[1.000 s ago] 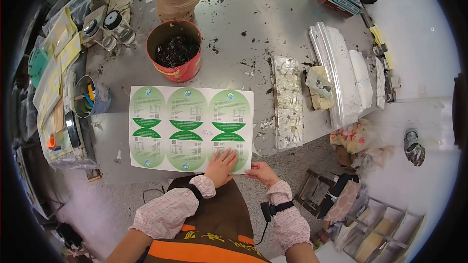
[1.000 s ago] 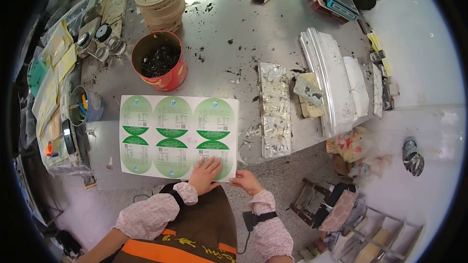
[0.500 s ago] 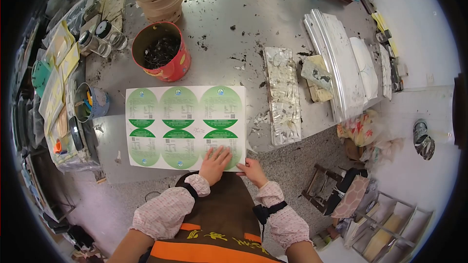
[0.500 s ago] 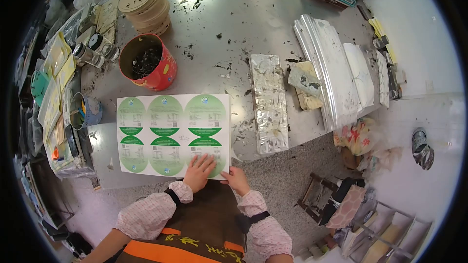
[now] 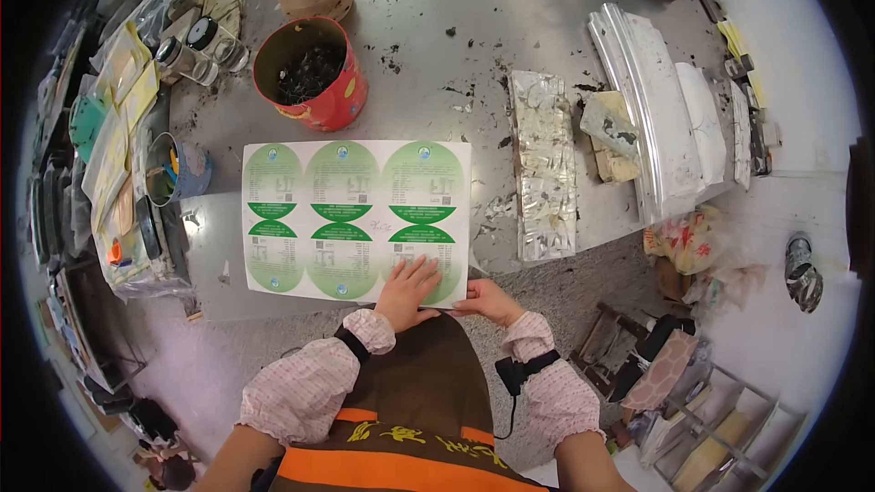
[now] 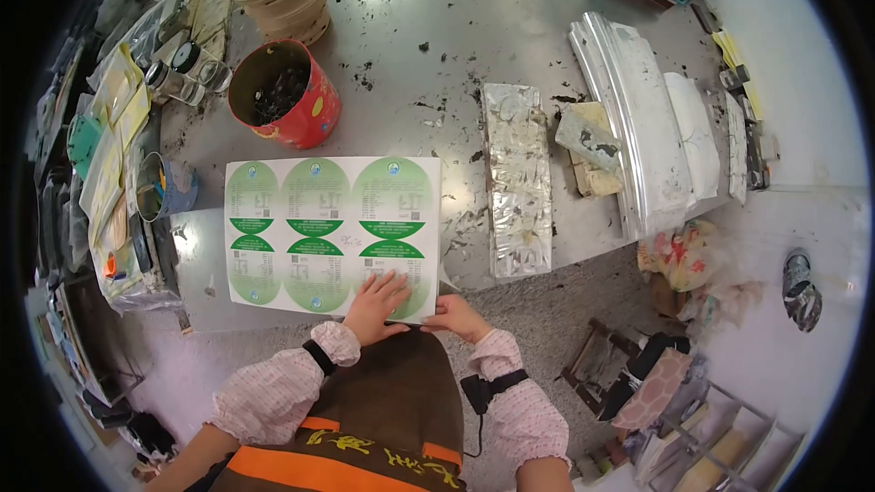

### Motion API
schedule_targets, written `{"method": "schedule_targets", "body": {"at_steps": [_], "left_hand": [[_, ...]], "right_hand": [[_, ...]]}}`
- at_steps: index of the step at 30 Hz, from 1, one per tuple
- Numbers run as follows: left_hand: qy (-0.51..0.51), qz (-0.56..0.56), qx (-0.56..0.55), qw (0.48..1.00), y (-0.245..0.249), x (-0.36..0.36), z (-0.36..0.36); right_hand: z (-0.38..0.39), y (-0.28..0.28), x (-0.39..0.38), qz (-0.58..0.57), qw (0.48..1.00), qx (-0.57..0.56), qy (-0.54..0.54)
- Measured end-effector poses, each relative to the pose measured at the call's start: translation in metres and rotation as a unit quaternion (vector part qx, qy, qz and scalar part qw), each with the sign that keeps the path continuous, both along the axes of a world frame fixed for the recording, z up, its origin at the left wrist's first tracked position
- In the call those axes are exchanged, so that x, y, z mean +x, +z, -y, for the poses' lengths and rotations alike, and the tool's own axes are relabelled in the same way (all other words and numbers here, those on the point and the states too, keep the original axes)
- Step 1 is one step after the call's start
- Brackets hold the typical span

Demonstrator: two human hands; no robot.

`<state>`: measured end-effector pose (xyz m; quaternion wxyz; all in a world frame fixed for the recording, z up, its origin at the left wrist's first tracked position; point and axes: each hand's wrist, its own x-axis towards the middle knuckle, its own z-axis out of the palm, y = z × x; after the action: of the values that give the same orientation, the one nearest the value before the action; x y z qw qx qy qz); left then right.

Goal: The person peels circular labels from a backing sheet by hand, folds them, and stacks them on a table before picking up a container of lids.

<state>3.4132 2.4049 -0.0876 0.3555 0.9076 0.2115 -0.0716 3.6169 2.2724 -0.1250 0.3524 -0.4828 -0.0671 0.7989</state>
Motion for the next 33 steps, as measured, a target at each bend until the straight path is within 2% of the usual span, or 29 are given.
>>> {"method": "schedule_targets", "body": {"at_steps": [6, 10, 13, 16, 19, 22, 27, 31, 33], "left_hand": [[-0.007, -0.002, 0.045, 0.999, -0.001, 0.003, 0.004], [0.036, 0.013, -0.029, 0.999, 0.001, 0.005, 0.003], [0.063, 0.056, -0.091, 0.992, 0.0, 0.004, 0.001], [0.064, 0.09, -0.148, 0.983, -0.014, -0.005, -0.009], [0.048, 0.091, -0.212, 0.972, -0.019, -0.012, -0.022], [0.034, 0.072, -0.233, 0.969, -0.012, -0.009, -0.028], [0.067, 0.082, -0.264, 0.959, -0.022, -0.013, -0.022], [0.029, 0.081, -0.164, 0.983, -0.01, -0.008, -0.013], [0.008, 0.067, -0.118, 0.991, -0.001, -0.003, -0.007]], "right_hand": [[0.008, -0.006, -0.006, 0.01, 1.0, 0.006, -0.029], [0.008, -0.012, -0.008, 0.034, 0.999, 0.007, -0.023], [-0.013, 0.015, -0.016, 0.141, 0.989, -0.034, 0.033], [-0.023, 0.03, -0.021, 0.219, 0.973, -0.017, 0.069], [-0.007, 0.012, -0.015, 0.101, 0.995, 0.023, 0.007], [0.001, 0.003, -0.011, 0.045, 0.998, 0.023, -0.022], [-0.004, 0.004, -0.007, 0.035, 0.999, 0.021, 0.021], [0.001, 0.006, -0.006, 0.024, 0.998, 0.06, 0.01], [0.003, 0.011, -0.005, -0.072, 0.994, 0.036, -0.069]]}}
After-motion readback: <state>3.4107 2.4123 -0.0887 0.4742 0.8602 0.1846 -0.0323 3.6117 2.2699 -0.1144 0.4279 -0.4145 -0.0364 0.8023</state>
